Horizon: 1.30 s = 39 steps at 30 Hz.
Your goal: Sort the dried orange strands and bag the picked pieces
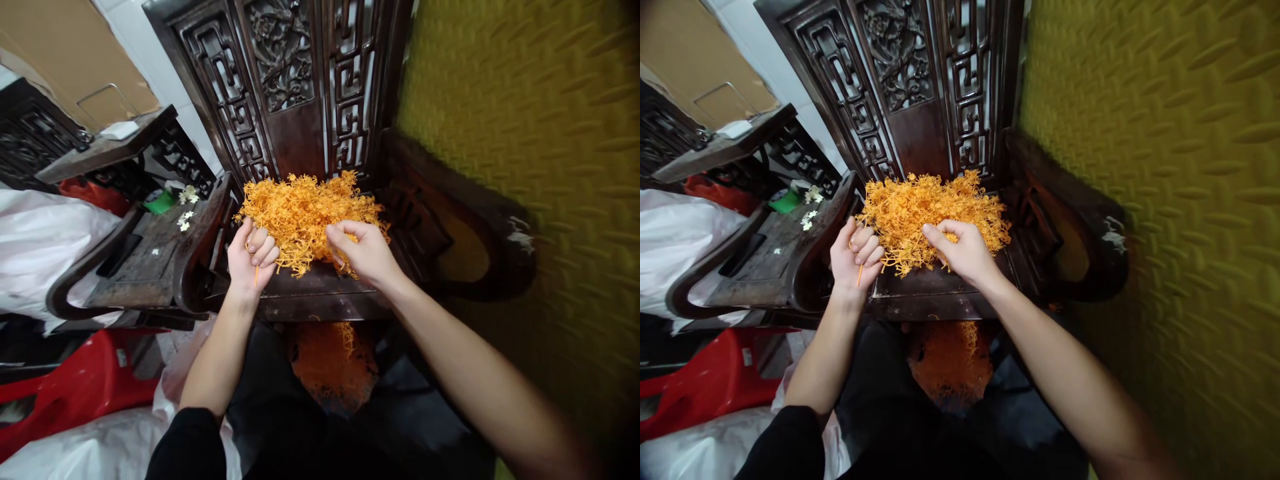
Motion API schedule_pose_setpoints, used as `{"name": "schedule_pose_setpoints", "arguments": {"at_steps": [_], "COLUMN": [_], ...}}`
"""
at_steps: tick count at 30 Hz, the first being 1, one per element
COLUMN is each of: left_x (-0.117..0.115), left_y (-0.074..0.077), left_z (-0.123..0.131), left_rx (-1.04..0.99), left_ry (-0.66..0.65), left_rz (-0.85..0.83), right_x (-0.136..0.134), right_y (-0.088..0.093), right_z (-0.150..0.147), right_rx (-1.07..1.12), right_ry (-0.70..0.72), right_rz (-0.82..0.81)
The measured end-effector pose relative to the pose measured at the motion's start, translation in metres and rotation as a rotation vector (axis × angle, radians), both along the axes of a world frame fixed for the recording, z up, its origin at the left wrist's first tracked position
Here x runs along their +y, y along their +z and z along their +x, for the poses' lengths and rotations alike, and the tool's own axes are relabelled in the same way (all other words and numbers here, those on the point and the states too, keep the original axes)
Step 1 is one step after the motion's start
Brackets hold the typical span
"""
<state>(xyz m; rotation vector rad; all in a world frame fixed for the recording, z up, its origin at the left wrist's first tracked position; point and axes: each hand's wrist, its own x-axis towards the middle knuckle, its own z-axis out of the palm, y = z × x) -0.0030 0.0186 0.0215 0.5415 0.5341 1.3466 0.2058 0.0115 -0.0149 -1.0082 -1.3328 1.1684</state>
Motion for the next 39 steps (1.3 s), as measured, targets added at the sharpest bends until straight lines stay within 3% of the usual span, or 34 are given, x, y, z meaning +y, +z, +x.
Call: {"name": "schedule_pose_setpoints", "arguments": {"at_steps": [5,8,10,13,16,18,23,26,30,35,39], "left_x": [0.000,0.000,0.000,0.000,0.001,0.002,0.002,0.000,-0.005,-0.013,-0.012], "left_y": [-0.001,-0.002,-0.002,-0.001,-0.001,0.000,0.000,0.003,0.006,0.005,0.005], "left_z": [0.001,0.002,0.004,0.004,-0.002,-0.007,-0.008,-0.005,-0.003,0.009,0.012], "left_rx": [0.005,-0.003,-0.019,-0.003,0.031,0.034,0.041,0.065,0.070,0.190,0.233], "left_ry": [-0.012,-0.030,-0.048,-0.051,0.006,0.062,0.141,0.198,0.226,0.253,0.477], "left_rz": [-0.013,-0.022,-0.020,-0.043,-0.042,-0.021,0.035,0.091,0.162,0.209,0.252], "right_x": [0.002,-0.001,0.002,0.018,0.041,0.049,0.020,-0.001,-0.008,-0.008,-0.012], "right_y": [0.004,0.006,0.005,0.000,-0.005,-0.006,0.002,0.005,-0.003,-0.012,-0.007], "right_z": [0.006,0.000,-0.003,0.007,0.031,0.043,0.029,0.012,-0.005,-0.026,-0.037], "right_rx": [-0.073,-0.230,-0.279,-0.216,0.073,0.223,0.057,0.020,-0.068,0.056,-0.106], "right_ry": [0.091,0.220,0.201,-0.104,-0.505,-0.550,-0.266,-0.006,0.316,0.386,0.355], "right_rz": [0.028,0.154,0.250,0.309,0.176,0.036,-0.024,-0.076,-0.235,-0.182,-0.169]}}
